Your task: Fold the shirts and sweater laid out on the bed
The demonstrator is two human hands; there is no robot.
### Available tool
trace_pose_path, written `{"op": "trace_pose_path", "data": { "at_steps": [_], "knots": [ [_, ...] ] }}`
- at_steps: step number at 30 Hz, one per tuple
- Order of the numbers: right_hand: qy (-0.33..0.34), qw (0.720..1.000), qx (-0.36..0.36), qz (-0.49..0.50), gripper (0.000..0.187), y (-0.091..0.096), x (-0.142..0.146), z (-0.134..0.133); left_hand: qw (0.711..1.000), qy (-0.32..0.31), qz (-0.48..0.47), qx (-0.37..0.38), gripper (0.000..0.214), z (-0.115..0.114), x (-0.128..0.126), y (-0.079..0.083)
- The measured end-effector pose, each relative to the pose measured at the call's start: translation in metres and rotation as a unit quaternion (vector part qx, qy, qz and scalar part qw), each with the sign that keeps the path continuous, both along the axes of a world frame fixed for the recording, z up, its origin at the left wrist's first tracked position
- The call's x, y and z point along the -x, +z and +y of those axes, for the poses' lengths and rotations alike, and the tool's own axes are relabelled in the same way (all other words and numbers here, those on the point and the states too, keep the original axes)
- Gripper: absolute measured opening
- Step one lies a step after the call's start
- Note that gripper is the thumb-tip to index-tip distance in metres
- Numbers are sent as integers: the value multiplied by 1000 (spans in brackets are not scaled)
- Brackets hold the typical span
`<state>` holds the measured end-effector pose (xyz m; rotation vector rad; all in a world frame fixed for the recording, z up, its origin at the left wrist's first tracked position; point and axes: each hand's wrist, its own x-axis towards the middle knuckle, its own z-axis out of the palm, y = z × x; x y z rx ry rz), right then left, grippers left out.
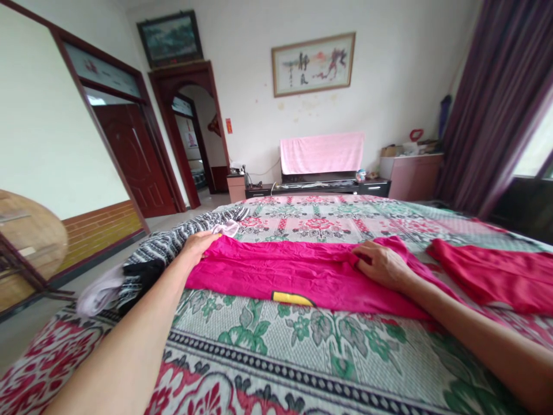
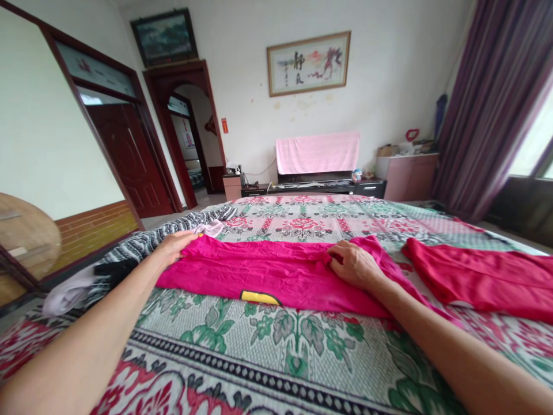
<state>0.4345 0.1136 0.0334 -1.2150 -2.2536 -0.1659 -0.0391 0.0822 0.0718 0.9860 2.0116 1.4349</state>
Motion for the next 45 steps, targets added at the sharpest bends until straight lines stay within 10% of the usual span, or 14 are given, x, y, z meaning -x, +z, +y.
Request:
{"op": "trace_pose_path", "data": {
  "at_steps": [30, 45],
  "knots": [
    [-5, 1000, -5, 4, 22, -1, 1, 1, 979, -63, 20, 192, 30, -28, -1, 25],
    [7, 1000, -3, 12, 22, -2, -1, 2, 993, -100, -56, 34, 36, -23, 1, 17]
  ]
}}
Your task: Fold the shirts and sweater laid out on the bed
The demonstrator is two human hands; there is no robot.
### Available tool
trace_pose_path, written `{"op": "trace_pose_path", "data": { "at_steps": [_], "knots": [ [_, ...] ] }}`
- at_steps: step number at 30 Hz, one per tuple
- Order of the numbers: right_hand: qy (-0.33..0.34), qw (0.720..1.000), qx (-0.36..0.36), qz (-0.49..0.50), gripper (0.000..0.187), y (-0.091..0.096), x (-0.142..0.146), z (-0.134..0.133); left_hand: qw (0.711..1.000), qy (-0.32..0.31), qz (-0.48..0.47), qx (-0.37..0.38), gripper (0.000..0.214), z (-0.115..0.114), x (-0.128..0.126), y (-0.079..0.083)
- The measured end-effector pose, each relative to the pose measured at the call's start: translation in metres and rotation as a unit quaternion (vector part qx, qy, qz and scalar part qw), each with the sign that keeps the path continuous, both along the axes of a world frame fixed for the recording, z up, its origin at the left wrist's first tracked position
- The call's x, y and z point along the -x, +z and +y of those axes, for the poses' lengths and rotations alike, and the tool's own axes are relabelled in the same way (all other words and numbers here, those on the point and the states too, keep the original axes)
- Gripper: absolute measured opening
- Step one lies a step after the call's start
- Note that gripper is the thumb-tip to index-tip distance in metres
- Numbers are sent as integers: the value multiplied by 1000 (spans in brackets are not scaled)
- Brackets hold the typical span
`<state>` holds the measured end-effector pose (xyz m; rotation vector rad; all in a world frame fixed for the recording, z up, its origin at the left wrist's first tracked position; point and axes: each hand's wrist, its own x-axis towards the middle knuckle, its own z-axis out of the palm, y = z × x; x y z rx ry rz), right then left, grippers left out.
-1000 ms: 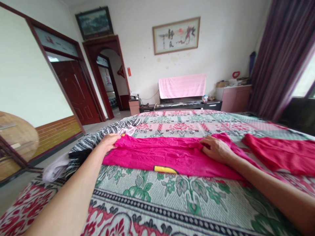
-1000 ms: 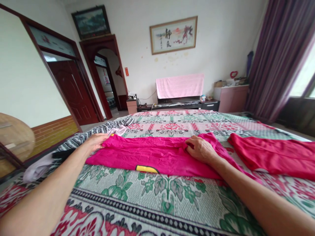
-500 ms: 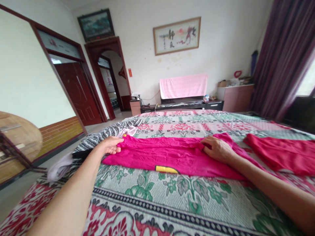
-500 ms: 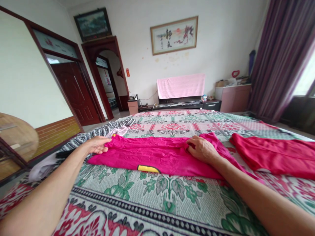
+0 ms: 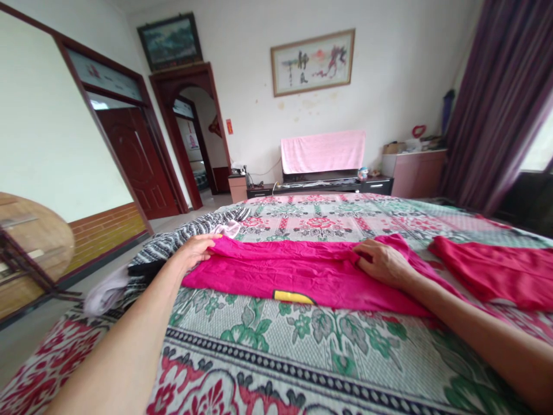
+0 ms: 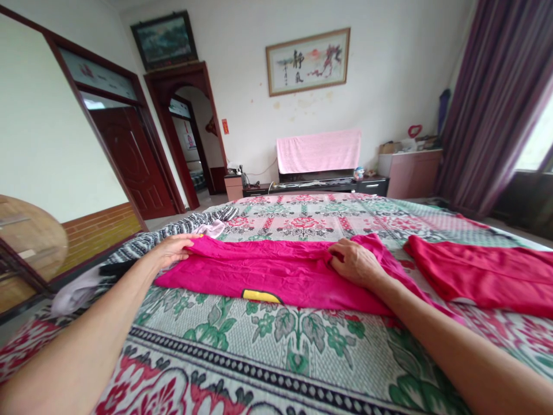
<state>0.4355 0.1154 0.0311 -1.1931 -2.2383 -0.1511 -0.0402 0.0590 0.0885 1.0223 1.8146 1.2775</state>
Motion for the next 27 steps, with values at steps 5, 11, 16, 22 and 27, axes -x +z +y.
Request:
{"op": "trace_pose_path", "data": {
  "at_steps": [5, 11, 16, 22, 27],
  "knots": [
    [8, 999, -22, 31, 23, 13, -1, 3, 992, -17, -105, -70, 35, 8, 3, -6],
    [180, 982, -46, 34, 31, 60, 77, -38, 961, -28, -222, -162, 23, 16, -4, -1],
    [219, 971, 36, -94, 26, 53, 157, -51, 949, -30, -249, -191, 25, 19, -11, -1],
    [129, 977, 87, -145, 35, 30, 194, -26, 946, -18, -259, -191, 29, 22, -11, -4],
    [89, 985, 96, -110, 46, 24, 195, -18, 943, 4, -260, -208, 32, 23, -9, -5]
  ]
}}
